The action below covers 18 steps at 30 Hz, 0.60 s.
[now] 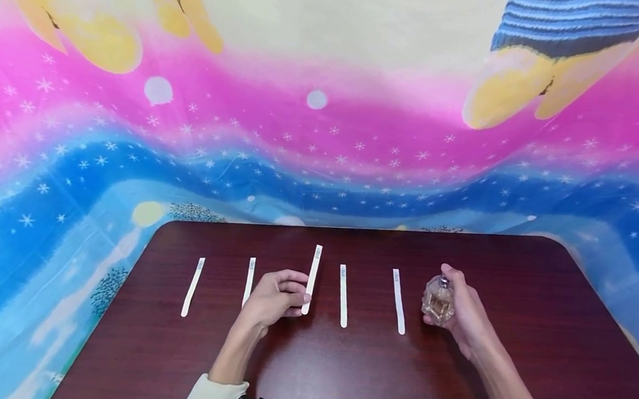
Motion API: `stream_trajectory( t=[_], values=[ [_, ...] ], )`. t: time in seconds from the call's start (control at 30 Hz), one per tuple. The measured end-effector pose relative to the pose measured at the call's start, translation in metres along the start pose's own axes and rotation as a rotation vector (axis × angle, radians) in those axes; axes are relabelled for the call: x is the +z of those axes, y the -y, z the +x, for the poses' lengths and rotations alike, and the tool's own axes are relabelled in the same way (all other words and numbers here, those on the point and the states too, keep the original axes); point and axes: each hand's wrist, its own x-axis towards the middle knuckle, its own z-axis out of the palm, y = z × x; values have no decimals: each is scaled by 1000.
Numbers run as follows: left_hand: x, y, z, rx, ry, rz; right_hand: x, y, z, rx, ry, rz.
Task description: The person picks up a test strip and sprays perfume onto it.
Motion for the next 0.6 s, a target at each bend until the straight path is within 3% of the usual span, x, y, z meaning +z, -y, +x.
stream_trajectory(
  t=[0.6],
  values=[
    [23, 3, -5, -8, 68, -17, 8, 0, 2, 19, -18, 13]
  ],
)
